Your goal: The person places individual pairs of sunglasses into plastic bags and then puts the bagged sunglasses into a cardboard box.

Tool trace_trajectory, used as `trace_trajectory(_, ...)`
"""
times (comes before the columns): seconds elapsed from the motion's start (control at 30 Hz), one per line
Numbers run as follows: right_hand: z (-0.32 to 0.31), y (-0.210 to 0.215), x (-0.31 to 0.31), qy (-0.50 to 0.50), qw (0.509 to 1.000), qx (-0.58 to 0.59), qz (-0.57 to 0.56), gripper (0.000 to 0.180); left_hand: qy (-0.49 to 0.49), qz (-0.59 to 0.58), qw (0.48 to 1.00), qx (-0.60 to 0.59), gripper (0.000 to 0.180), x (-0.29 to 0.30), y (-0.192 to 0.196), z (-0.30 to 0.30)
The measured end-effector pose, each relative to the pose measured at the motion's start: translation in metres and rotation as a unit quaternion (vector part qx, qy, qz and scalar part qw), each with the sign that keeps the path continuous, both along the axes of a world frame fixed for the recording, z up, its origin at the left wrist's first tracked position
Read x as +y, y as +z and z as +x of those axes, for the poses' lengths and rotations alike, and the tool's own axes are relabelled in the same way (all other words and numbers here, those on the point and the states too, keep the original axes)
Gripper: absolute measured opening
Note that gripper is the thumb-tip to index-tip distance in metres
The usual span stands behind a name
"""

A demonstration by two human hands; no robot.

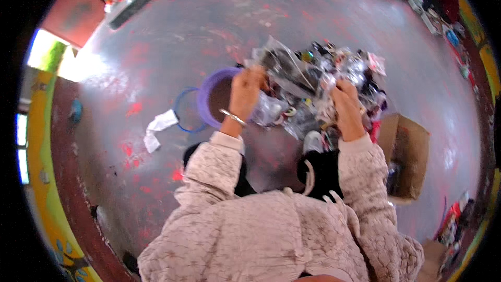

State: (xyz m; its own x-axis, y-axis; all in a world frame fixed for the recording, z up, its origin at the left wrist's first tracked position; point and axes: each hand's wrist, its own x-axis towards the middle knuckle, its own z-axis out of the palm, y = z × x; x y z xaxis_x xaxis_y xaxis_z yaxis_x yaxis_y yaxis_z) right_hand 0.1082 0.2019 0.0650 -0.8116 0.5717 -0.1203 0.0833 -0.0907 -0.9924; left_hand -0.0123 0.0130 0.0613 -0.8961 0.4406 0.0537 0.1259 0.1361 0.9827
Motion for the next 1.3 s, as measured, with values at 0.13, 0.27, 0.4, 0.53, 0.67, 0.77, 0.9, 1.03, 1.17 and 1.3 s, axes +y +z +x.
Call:
trace_trajectory(0.13, 0.004, 0.008, 0.003, 0.019, 1.0, 0.005, -0.001, 0.019, 0.021, -0.057, 0.991, 0.121, 0.039, 0.007, -0.009, -0.017)
trace_trajectory(0.27, -0.003, 0.022, 0.002, 0.094, 0.992, -0.028, -0.084, 0.018, -0.012, -0.026, 0.999, 0.044, 0.039, -0.011, 0.013, -0.017)
trace_trajectory(0.4, 0.01, 0.0, 0.02, 0.094, 0.994, 0.017, -0.061, 0.016, -0.007, -0.04, 0.996, 0.082, 0.043, -0.007, 0.012, -0.006)
trace_trajectory(0.53, 0.008, -0.002, 0.031, 0.101, 0.852, 0.016, 0.513, 0.017, 0.025, -0.155, 0.964, 0.217, 0.035, -0.012, 0.004, -0.017)
trace_trajectory(0.67, 0.008, 0.014, 0.032, 0.013, 0.997, 0.009, -0.081, 0.017, 0.179, 0.01, 0.979, 0.096, 0.033, -0.036, 0.005, -0.035)
trace_trajectory(0.77, 0.012, 0.016, 0.041, 0.001, 0.99, 0.053, -0.13, 0.019, 0.128, 0.113, 0.972, 0.16, 0.035, -0.027, 0.021, -0.026)
trace_trajectory(0.9, 0.008, 0.013, 0.036, -0.009, 0.988, 0.036, -0.147, 0.016, 0.114, 0.027, 0.983, 0.141, 0.042, -0.022, 0.03, -0.021)
trace_trajectory(1.03, 0.005, 0.019, 0.034, 0.029, 0.993, 0.046, -0.1, 0.026, 0.065, 0.082, 0.992, 0.064, 0.043, -0.027, 0.038, -0.02)
trace_trajectory(1.17, 0.003, 0.043, 0.018, 0.174, 0.98, 0.094, 0.01, 0.043, -0.016, 0.077, 0.996, 0.042, 0.039, -0.031, 0.028, -0.022)
trace_trajectory(1.3, 0.004, 0.039, 0.014, 0.227, 0.969, 0.081, 0.053, 0.041, -0.025, 0.105, 0.994, 0.013, 0.038, -0.027, 0.017, -0.024)
